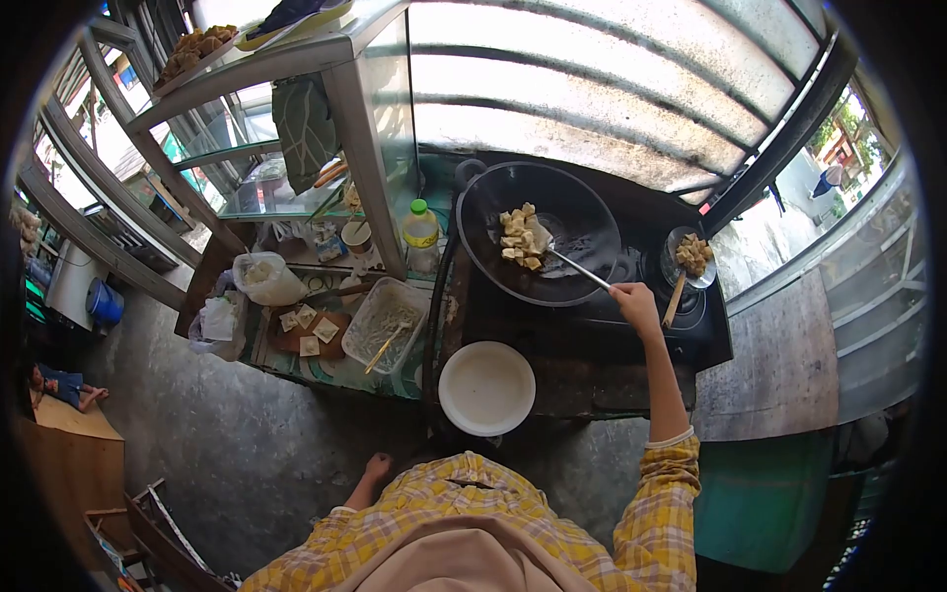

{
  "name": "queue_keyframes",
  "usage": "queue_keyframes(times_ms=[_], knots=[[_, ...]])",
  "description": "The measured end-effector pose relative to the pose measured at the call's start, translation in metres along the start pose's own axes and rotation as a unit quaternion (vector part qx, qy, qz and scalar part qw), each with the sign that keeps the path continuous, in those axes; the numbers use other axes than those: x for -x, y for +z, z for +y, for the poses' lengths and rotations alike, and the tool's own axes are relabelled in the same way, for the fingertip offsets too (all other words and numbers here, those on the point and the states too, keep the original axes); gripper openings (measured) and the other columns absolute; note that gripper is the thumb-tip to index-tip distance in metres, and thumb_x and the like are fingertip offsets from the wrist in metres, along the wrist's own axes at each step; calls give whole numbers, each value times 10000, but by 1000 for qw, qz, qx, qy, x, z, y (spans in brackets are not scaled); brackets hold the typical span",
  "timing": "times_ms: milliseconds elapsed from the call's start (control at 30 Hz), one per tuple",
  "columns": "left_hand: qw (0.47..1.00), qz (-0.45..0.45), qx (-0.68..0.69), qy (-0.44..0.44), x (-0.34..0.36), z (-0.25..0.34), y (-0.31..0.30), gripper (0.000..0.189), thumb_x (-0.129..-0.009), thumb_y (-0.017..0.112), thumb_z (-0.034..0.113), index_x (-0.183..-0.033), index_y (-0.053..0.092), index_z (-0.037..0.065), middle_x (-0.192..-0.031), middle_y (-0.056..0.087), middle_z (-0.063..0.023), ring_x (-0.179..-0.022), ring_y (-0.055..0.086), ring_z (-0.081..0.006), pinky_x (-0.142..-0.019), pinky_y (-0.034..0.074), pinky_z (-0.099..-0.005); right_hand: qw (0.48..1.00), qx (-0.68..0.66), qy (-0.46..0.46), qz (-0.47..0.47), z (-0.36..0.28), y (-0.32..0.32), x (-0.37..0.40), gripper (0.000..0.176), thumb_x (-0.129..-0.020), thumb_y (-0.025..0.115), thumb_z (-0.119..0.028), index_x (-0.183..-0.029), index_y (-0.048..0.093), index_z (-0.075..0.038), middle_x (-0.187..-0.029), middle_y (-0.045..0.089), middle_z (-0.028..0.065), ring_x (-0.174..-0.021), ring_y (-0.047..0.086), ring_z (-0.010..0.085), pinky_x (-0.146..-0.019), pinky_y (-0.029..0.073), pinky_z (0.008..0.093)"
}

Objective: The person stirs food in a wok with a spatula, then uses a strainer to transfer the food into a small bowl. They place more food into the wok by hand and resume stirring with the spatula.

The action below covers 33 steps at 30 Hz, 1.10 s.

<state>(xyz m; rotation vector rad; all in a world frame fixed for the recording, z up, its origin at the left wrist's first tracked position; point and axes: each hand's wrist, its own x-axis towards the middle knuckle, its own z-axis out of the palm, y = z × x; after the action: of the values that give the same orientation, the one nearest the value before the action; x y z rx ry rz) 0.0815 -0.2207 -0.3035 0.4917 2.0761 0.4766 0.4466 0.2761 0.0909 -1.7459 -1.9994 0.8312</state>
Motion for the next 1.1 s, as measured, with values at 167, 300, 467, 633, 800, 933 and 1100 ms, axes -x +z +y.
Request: queue_keyframes(times_ms=[167, 300, 467, 633, 800, 933, 1100], knots=[[998, -9, 45, -52, 22, 36, -16, 360, -745, 581, 298, -998, 613, 45, -928, 641, -198, -890, 625, -308, -791, 476, -364, 993, 58, -94, 40, -29, -38, 12, 274, -794, 601, -250, -918, 667, -15, -607, 606, 91, -591, 574, 130, -556, 421, 291], [998, 10, 52, -38, 14, 31, -10, 355, -744, 583, 298, -993, 614, 47, -931, 641, -195, -850, 637, -298, -768, 483, -359, 995, 82, -8, -49, -22, -82, 11, 282, -794, 597, -260, -890, 679, -8, -540, 552, 41, -505, 515, 106, -490, 389, 278], [999, -13, 24, -45, 26, 41, -14, 355, -748, 581, 296, -1000, 615, 47, -937, 640, -197, -869, 632, -305, -781, 481, -363, 994, 54, 3, -91, 3, -39, -12, 295, -787, 599, -279, -864, 689, -9, -493, 505, 25, -450, 463, 92, -457, 370, 272], [999, 20, -27, 5, 17, 25, -12, 353, -745, 580, 294, -993, 617, 46, -926, 642, -195, -877, 630, -308, -792, 481, -367, 996, 69, -46, 15, -41, -11, -15, 262, -786, 595, -286, -880, 693, -62, -639, 630, 110, -624, 628, 205, -586, 456, 318], [999, 22, 20, -38, 28, 44, -19, 352, -742, 580, 294, -983, 618, 41, -904, 647, -187, -868, 633, -305, -791, 481, -363, 986, 145, -42, 77, -25, -59, -17, 247, -779, 601, -280, -915, 692, -94, -765, 665, 129, -778, 648, 278, -692, 477, 358], [996, 7, 62, -56, 26, 42, -13, 351, -742, 581, 296, -980, 618, 41, -902, 648, -184, -867, 633, -304, -792, 480, -363, 992, 86, -47, 80, 10, -47, -30, 256, -775, 620, -280, -899, 695, -68, -725, 667, 120, -709, 648, 211, -656, 470, 320], [1000, 18, -18, -17, 20, 23, -11, 352, -743, 581, 296, -985, 619, 42, -901, 649, -184, -868, 634, -302, -785, 482, -364, 999, 15, -30, 37, -5, -15, -42, 264, -781, 621, -271, -928, 686, -62, -660, 648, 98, -633, 617, 169, -593, 440, 305]])
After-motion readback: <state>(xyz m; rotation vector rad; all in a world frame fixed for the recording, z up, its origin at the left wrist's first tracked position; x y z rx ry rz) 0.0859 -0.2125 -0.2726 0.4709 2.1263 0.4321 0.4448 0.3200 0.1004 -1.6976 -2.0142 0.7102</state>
